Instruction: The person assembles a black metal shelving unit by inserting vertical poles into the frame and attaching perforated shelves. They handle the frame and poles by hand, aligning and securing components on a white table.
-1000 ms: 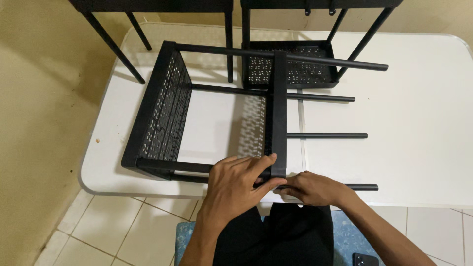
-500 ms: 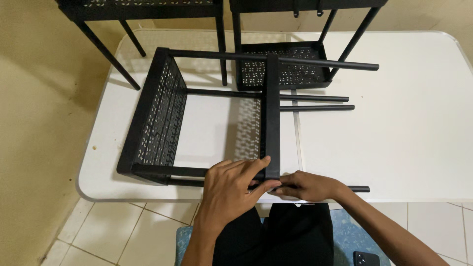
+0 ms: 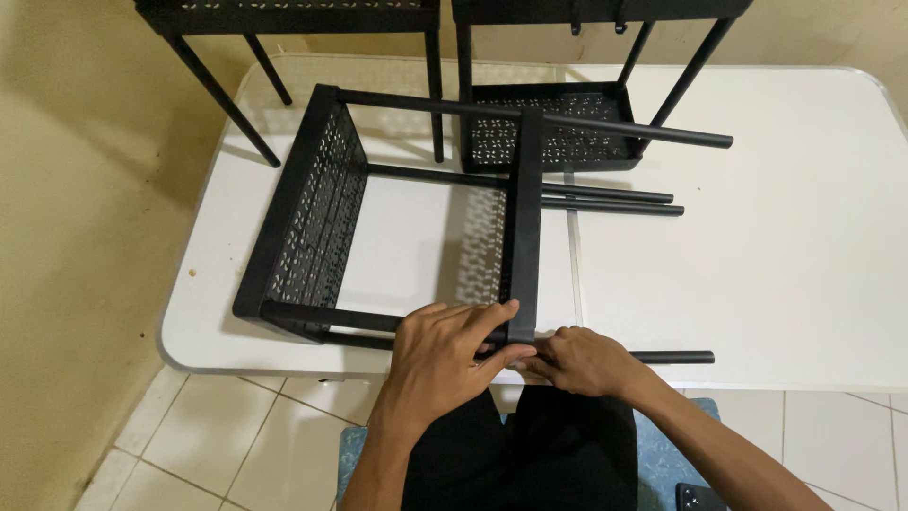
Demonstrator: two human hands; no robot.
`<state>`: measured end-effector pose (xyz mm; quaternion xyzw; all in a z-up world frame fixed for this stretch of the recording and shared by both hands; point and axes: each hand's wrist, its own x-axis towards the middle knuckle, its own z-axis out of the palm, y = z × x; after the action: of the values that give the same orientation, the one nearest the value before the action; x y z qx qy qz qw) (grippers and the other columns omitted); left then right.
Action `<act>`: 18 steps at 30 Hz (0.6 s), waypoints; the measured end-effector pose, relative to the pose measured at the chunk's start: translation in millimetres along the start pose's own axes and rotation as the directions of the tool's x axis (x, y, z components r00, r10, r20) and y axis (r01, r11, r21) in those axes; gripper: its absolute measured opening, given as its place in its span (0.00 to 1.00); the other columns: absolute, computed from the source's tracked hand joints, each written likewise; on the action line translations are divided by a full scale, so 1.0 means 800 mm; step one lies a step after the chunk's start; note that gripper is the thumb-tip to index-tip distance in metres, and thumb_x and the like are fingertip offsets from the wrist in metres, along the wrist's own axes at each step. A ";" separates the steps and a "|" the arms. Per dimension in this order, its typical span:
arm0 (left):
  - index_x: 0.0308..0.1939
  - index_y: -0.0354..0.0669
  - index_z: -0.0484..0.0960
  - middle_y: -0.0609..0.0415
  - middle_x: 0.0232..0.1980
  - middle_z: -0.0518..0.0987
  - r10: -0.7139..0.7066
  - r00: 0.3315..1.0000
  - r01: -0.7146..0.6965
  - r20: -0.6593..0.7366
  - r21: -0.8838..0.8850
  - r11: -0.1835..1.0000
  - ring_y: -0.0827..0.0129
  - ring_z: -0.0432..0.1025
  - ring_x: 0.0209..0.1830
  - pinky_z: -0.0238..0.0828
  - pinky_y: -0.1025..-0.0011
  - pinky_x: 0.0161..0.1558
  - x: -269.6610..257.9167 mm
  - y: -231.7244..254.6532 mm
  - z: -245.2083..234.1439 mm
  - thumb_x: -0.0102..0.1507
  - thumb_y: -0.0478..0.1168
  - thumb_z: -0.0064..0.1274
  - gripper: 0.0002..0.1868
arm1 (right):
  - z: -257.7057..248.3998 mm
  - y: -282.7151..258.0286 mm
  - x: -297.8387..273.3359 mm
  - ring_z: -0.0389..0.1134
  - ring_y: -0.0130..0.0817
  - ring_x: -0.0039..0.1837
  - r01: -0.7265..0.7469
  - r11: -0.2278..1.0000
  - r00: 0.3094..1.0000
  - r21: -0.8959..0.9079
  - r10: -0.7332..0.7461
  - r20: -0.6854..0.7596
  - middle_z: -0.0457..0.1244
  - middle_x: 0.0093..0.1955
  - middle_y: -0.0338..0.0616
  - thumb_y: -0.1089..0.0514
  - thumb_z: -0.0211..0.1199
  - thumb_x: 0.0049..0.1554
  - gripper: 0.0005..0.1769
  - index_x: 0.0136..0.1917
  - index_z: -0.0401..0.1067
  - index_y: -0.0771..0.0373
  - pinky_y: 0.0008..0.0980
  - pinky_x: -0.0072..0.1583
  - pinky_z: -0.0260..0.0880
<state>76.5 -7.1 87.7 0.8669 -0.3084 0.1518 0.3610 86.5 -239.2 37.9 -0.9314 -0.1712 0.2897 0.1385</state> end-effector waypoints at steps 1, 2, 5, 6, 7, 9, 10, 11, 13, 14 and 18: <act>0.51 0.44 0.85 0.52 0.38 0.87 -0.010 1.000 0.010 0.006 0.001 1.000 0.68 0.80 0.26 0.73 0.70 0.32 -0.001 0.000 0.000 0.58 0.60 0.64 0.28 | -0.001 -0.002 -0.001 0.74 0.51 0.47 -0.009 1.000 1.000 -0.008 0.009 0.004 0.71 0.39 0.52 0.34 0.54 0.60 0.27 0.52 0.79 0.56 0.49 0.53 0.73; 0.51 0.44 0.85 0.52 0.37 0.87 -0.020 1.000 0.020 0.011 0.002 1.000 0.68 0.79 0.26 0.73 0.69 0.32 -0.001 0.001 0.000 0.58 0.59 0.64 0.28 | -0.002 -0.003 -0.002 0.74 0.50 0.48 -0.018 1.000 1.000 -0.015 0.018 0.008 0.71 0.38 0.52 0.33 0.53 0.60 0.27 0.52 0.79 0.55 0.49 0.53 0.73; 0.51 0.44 0.84 0.52 0.38 0.87 -0.001 1.000 0.001 -0.005 -0.006 1.000 0.68 0.79 0.26 0.74 0.70 0.33 -0.002 0.001 -0.002 0.59 0.59 0.64 0.27 | -0.003 -0.006 -0.003 0.74 0.48 0.47 -0.033 0.999 0.999 -0.031 0.034 0.016 0.71 0.36 0.52 0.31 0.54 0.59 0.28 0.52 0.80 0.54 0.49 0.52 0.74; 0.51 0.45 0.84 0.53 0.36 0.87 -0.013 1.000 0.013 0.010 -0.008 1.000 0.69 0.79 0.25 0.73 0.69 0.34 -0.002 0.002 -0.002 0.58 0.59 0.64 0.27 | -0.002 -0.006 -0.003 0.74 0.48 0.46 -0.036 0.999 0.999 -0.034 0.036 0.017 0.71 0.35 0.51 0.31 0.54 0.59 0.29 0.51 0.80 0.55 0.48 0.52 0.74; 0.51 0.45 0.84 0.54 0.34 0.87 -0.024 0.999 0.025 0.026 -0.011 1.000 0.69 0.79 0.24 0.73 0.69 0.34 -0.002 0.002 -0.002 0.58 0.59 0.64 0.27 | -0.001 -0.006 -0.004 0.74 0.47 0.43 -0.058 0.997 0.998 -0.056 0.059 0.020 0.70 0.34 0.50 0.29 0.54 0.59 0.30 0.50 0.81 0.55 0.47 0.50 0.75; 0.50 0.45 0.84 0.55 0.32 0.87 -0.043 0.998 0.043 0.047 0.000 0.999 0.69 0.78 0.23 0.73 0.69 0.33 -0.002 0.002 -0.002 0.58 0.59 0.64 0.26 | 0.006 -0.002 -0.006 0.74 0.46 0.38 -0.104 0.990 0.994 -0.099 0.106 0.023 0.69 0.31 0.49 0.27 0.52 0.60 0.33 0.47 0.82 0.55 0.43 0.47 0.76; 0.50 0.45 0.84 0.55 0.31 0.86 -0.051 0.997 0.050 0.054 0.012 0.999 0.69 0.78 0.22 0.72 0.68 0.32 -0.002 0.001 -0.003 0.58 0.59 0.64 0.26 | 0.012 0.002 -0.007 0.73 0.48 0.37 -0.068 0.993 0.996 -0.094 0.063 -0.056 0.68 0.30 0.50 0.28 0.53 0.60 0.33 0.45 0.81 0.57 0.44 0.45 0.75; 0.50 0.45 0.84 0.55 0.31 0.86 -0.058 0.997 0.057 0.057 0.024 0.998 0.69 0.77 0.21 0.71 0.68 0.31 0.000 0.000 -0.002 0.58 0.59 0.63 0.26 | 0.019 0.007 -0.009 0.72 0.49 0.35 -0.030 0.995 0.991 -0.095 0.017 -0.135 0.68 0.29 0.51 0.28 0.54 0.60 0.33 0.42 0.80 0.59 0.45 0.42 0.74; 0.50 0.45 0.84 0.55 0.32 0.86 -0.030 0.999 0.029 0.019 0.023 0.999 0.70 0.77 0.22 0.72 0.69 0.31 0.002 -0.002 -0.002 0.59 0.59 0.63 0.26 | 0.034 0.015 -0.016 0.71 0.52 0.33 0.047 0.995 0.962 -0.092 -0.070 -0.265 0.67 0.28 0.52 0.31 0.55 0.60 0.32 0.40 0.78 0.61 0.46 0.40 0.72; 0.50 0.45 0.83 0.55 0.32 0.86 -0.016 1.000 0.016 -0.001 0.023 1.000 0.70 0.77 0.22 0.72 0.69 0.31 0.002 -0.003 -0.002 0.59 0.59 0.63 0.25 | 0.041 0.017 -0.020 0.71 0.52 0.33 0.086 0.993 0.943 -0.086 -0.109 -0.316 0.68 0.28 0.52 0.33 0.56 0.60 0.30 0.39 0.77 0.62 0.46 0.39 0.71; 0.50 0.45 0.83 0.56 0.33 0.86 -0.017 1.000 0.017 -0.020 0.015 1.000 0.71 0.78 0.23 0.71 0.70 0.31 0.002 -0.003 0.000 0.60 0.59 0.63 0.25 | 0.048 0.030 -0.024 0.71 0.51 0.30 0.104 0.992 0.921 -0.068 -0.122 -0.371 0.69 0.32 0.49 0.42 0.60 0.58 0.20 0.47 0.72 0.62 0.46 0.36 0.70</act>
<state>79.2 -6.5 87.1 0.8707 -0.2961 0.1597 0.3588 54.8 -263.0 8.6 -0.9611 -0.2019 0.0943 0.1633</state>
